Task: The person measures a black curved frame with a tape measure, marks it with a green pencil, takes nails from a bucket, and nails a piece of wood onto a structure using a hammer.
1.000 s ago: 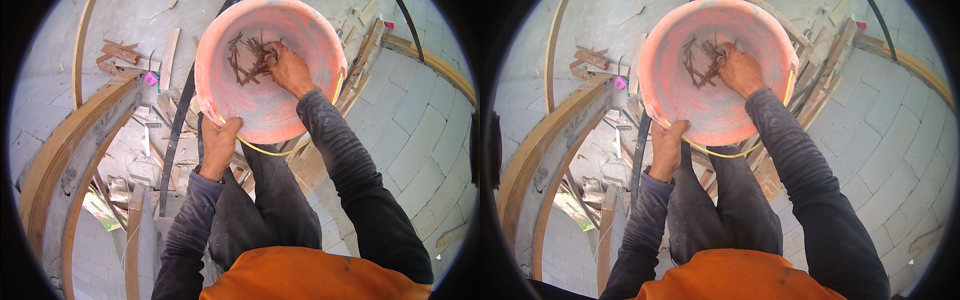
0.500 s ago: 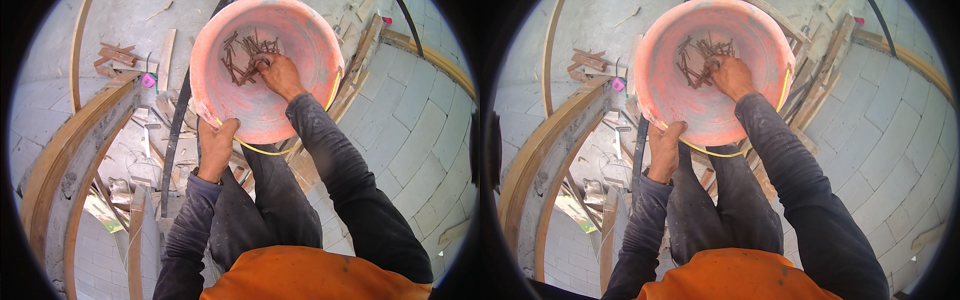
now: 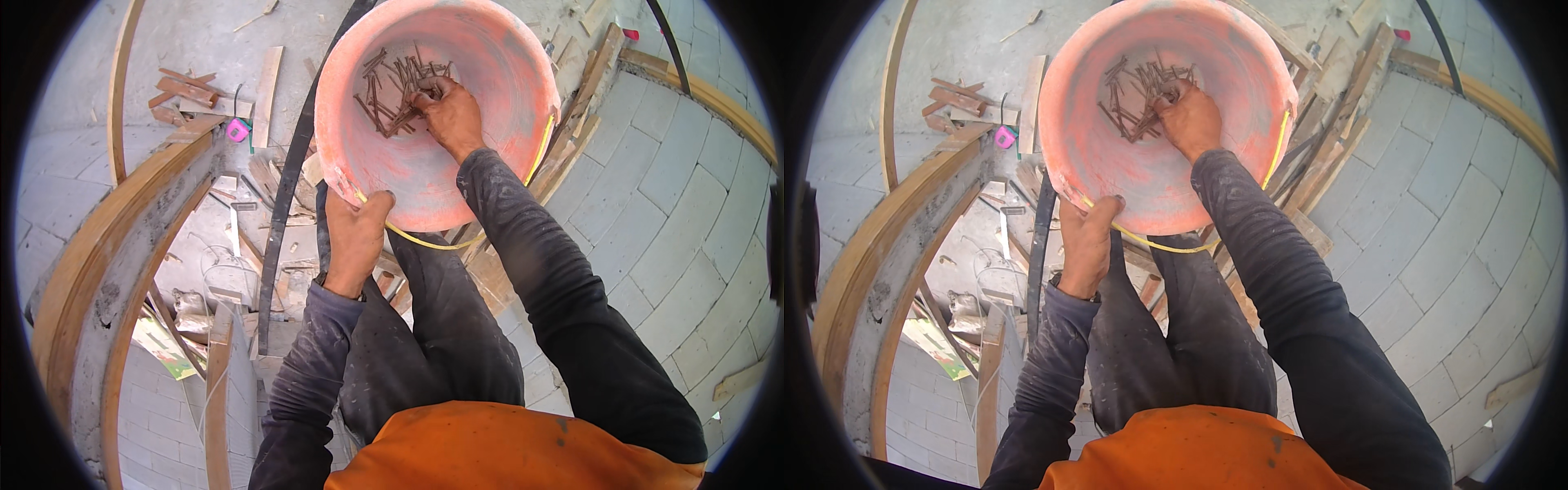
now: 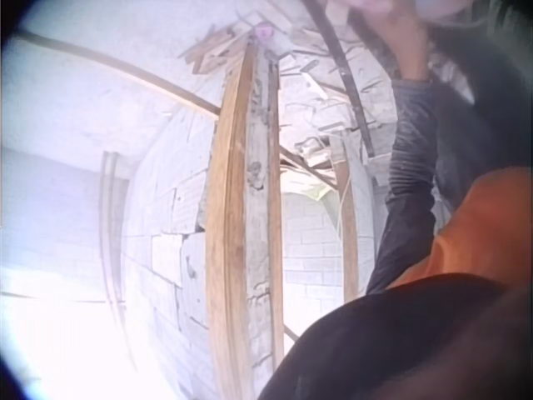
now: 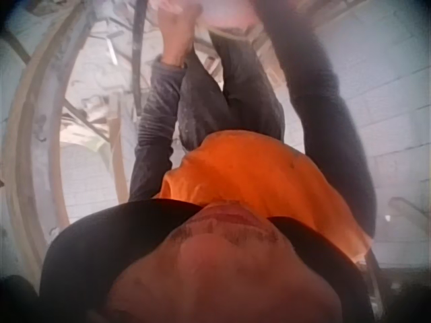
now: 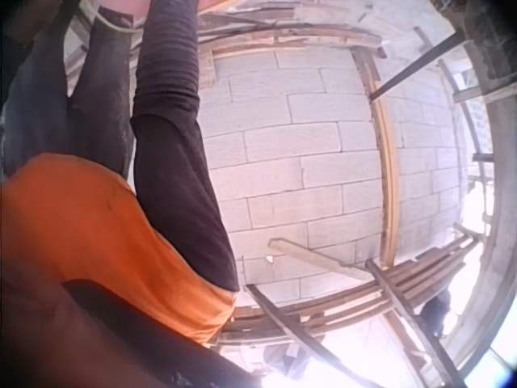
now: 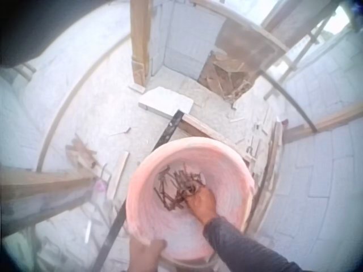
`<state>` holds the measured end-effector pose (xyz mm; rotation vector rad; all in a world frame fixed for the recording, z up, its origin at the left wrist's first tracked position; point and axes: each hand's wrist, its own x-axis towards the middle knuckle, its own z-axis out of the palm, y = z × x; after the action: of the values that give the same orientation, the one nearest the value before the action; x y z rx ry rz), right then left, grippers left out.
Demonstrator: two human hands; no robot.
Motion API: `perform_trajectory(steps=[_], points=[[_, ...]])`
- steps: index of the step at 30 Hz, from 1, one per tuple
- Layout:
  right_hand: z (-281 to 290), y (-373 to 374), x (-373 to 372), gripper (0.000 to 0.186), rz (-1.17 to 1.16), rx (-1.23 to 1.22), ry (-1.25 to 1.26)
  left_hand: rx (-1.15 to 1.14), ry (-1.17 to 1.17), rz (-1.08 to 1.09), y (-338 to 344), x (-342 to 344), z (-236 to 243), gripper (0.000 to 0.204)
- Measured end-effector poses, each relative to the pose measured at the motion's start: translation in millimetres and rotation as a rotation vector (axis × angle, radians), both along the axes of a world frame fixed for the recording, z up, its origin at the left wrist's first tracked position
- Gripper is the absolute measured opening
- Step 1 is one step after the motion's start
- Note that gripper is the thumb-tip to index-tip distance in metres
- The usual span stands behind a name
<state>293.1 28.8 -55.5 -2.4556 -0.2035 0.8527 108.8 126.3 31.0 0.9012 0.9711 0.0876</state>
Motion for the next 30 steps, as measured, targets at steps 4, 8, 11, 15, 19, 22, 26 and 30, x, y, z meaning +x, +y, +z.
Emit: perform_trajectory(steps=[4, 8, 11, 15, 19, 22, 26, 30], points=[[-11, 9, -2, 0.028, 0.053, -0.095, 0.058, 0.001, 0.017, -0.022, -2, 2, -3, 0.037], [-19, 12, 8, 0.026, -0.226, 0.339, 0.417, 0.011, 0.022, -0.005, -2, 1, -4, 0.038], [-14, 3, 21, 0.026, -0.072, 0.292, 0.386, -0.031, 0.032, -0.064, 4, -2, -4, 0.049], [-2, -6, 29, 0.031, 0.638, -0.246, 0.264, -0.007, 0.022, -0.043, 7, 1, -4, 0.044], [6, -5, 24, 0.035, 0.773, -0.358, 0.218, -0.016, 0.019, -0.048, 7, 5, -2, 0.045], [9, -5, 27, 0.033, 0.55, -0.077, 0.178, 0.02, 0.018, -0.046, 8, 6, 1, 0.038], [9, -5, 29, 0.034, 0.418, 0.036, 0.196, 0.02, 0.0, -0.03, 9, 9, 2, 0.032], [7, 5, 17, 0.036, 0.639, 0.045, 0.181, -0.004, 0.014, 0.001, 2, 11, 2, 0.035]])
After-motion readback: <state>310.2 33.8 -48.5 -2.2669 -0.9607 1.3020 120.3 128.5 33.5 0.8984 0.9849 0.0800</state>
